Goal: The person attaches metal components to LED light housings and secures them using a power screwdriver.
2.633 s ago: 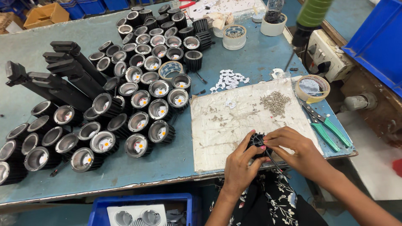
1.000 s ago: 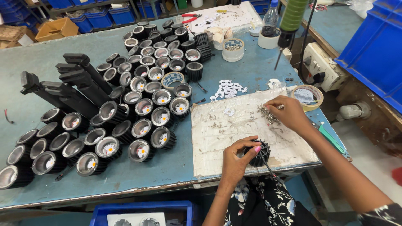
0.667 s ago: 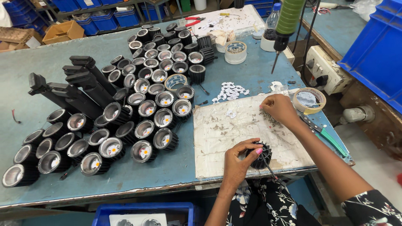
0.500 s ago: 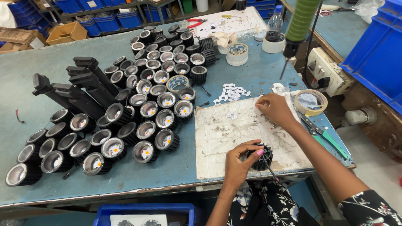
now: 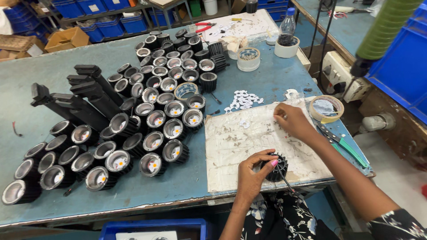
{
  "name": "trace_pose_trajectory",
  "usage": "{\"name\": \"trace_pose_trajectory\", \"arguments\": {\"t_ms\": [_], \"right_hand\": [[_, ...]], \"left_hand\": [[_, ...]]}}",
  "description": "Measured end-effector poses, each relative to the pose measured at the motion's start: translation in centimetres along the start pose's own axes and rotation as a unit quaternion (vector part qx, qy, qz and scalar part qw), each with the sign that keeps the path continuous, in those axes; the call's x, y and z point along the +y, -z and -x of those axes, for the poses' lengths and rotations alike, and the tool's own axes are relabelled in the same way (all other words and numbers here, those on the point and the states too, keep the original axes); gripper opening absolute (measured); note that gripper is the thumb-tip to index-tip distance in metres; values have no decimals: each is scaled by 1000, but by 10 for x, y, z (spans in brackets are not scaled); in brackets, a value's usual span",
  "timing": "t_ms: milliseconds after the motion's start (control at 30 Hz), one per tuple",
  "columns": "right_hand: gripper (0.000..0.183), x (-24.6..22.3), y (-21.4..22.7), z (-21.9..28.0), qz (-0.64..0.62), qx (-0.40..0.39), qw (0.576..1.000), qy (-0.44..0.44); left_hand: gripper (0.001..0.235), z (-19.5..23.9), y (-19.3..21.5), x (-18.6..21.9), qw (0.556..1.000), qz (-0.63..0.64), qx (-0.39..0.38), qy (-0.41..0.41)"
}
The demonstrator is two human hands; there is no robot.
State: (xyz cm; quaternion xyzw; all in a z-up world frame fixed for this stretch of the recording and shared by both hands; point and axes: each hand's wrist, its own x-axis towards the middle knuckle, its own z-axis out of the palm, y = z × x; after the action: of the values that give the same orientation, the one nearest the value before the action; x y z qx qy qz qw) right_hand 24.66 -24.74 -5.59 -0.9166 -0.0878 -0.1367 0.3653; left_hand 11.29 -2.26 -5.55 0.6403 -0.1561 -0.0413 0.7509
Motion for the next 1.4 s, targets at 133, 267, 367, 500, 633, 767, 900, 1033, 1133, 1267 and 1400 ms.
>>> {"name": "trace_pose_trajectory", "arguments": {"t_ms": [133,267,367,500,633,767,900,1033,1133,1267,1400], "right_hand": [[25,18,26,17,-45,12,998,-49],[25,35,47,36,-104,13,994,-42],[21,47,61,51,-95,86,986,-102],[18,57,90,55,-192,152,961,-129],[18,53,111,43,-163,171,961,-141],[18,38,112,12,-142,146,972,-121],[20,20,104,-8,-139,113,979,-101],[21,3,89,-27,-122,79,989,-40],[20,-8,77,-42,-131,71,989,-28],[19,-23,67,-57,-172,54,983,-20],[18,-37,65,-60,-183,57,981,-17]], "left_hand": [[19,-1,1,-3,1000,6,2,-5],[19,-1,1,-3,1000,-3,1,-10],[19,-1,0,-4,1000,16,3,3],[18,-2,-1,-6,1000,17,4,0],[18,-3,-1,-8,1000,24,2,4],[18,-3,-1,-9,1000,26,1,8],[18,-3,-1,-11,1000,25,3,10],[19,-4,0,-13,1000,24,-1,11],[20,-4,0,-16,999,37,-7,8],[22,-6,-1,-20,997,78,-8,26],[22,-6,0,-21,998,57,-9,20]]}}
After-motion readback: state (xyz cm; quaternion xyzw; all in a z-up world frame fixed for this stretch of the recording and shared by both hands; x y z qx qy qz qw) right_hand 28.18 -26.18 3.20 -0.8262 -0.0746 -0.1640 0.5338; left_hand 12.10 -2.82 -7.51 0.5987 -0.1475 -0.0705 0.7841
